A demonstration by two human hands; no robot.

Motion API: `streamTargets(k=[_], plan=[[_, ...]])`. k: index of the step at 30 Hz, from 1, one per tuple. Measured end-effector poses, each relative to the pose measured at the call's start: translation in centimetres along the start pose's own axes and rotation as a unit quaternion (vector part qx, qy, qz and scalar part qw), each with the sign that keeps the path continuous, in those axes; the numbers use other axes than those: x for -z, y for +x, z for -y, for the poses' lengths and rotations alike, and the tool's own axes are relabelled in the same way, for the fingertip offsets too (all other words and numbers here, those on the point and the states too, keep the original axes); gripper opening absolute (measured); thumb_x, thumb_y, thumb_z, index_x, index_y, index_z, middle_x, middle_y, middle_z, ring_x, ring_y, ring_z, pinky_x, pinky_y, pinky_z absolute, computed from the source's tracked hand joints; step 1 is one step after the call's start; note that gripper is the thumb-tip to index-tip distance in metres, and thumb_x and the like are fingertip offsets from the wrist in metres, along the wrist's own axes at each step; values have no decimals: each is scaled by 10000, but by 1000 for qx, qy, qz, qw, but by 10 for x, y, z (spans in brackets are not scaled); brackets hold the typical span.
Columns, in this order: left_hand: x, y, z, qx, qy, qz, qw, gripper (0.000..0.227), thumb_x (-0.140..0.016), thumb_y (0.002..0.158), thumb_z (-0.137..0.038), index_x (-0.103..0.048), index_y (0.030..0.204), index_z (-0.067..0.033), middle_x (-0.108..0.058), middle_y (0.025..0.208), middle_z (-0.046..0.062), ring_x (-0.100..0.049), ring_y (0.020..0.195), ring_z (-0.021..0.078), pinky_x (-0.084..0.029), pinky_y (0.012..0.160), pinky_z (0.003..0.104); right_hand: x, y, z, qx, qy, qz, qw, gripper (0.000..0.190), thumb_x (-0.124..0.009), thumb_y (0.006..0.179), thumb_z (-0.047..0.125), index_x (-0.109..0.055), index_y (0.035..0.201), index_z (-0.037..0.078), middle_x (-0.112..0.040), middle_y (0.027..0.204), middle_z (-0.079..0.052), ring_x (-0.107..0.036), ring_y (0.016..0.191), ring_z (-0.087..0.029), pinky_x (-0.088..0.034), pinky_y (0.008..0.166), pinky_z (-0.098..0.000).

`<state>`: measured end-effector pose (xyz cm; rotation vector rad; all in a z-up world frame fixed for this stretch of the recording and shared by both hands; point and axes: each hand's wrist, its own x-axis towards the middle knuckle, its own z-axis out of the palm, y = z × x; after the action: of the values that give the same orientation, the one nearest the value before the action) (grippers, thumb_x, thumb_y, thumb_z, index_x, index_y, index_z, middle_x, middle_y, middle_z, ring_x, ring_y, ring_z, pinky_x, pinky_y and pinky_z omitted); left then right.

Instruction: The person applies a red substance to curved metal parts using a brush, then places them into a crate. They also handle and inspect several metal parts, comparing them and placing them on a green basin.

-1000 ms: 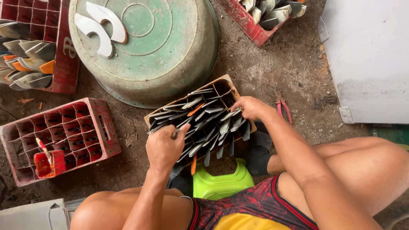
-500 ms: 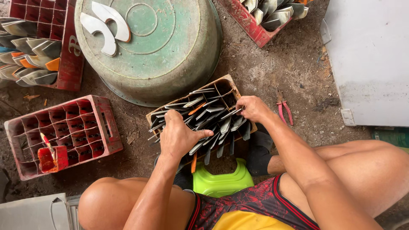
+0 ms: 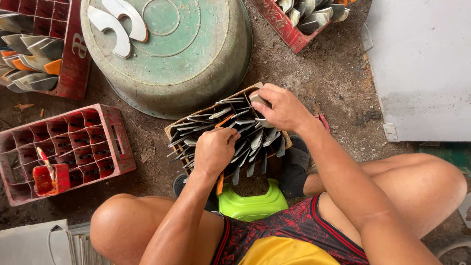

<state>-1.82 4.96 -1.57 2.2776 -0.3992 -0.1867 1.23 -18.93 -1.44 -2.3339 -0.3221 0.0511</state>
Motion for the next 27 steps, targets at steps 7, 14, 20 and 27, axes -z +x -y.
streamTargets(k=[7,14,20,27], plan=[[9,-1,-11,-46,-16,9,999,653,-593,862,29,-465,1500,-21,-768,1082,153,-747,899,320,-584,798,431,13,8,49,-113,137,-32,984,230,-703,952,179,-724,1136,43,-766,903,-97,-681,813,-115,-568,755,-306],[5,-4,-25,-75,-109,30,991,1158,-877,768,-285,-88,1506,132,-696,1103,267,-697,916,417,-551,784,459,-10,8,51,-120,315,-50,940,250,-764,969,144,-709,1183,26,-720,985,-44,-646,889,-68,-567,791,-270],[7,-2,-14,55,-126,19,990,983,-765,914,-233,-112,1598,36,-738,995,208,-733,865,397,-570,751,453,-8,4,-37,-254,234,186,920,338,-744,910,155,-721,1248,161,-741,1142,-33,-719,959,-165,-609,860,-340],[17,-1,-8,-9,-160,-29,987,980,-809,890,-175,-162,1608,-11,-754,1084,220,-756,929,372,-587,795,420,-66,-48,-134,-135,-134,295,937,355,-752,757,2,-813,1058,181,-690,1224,-88,-645,1140,-315,-517,977,-422]])
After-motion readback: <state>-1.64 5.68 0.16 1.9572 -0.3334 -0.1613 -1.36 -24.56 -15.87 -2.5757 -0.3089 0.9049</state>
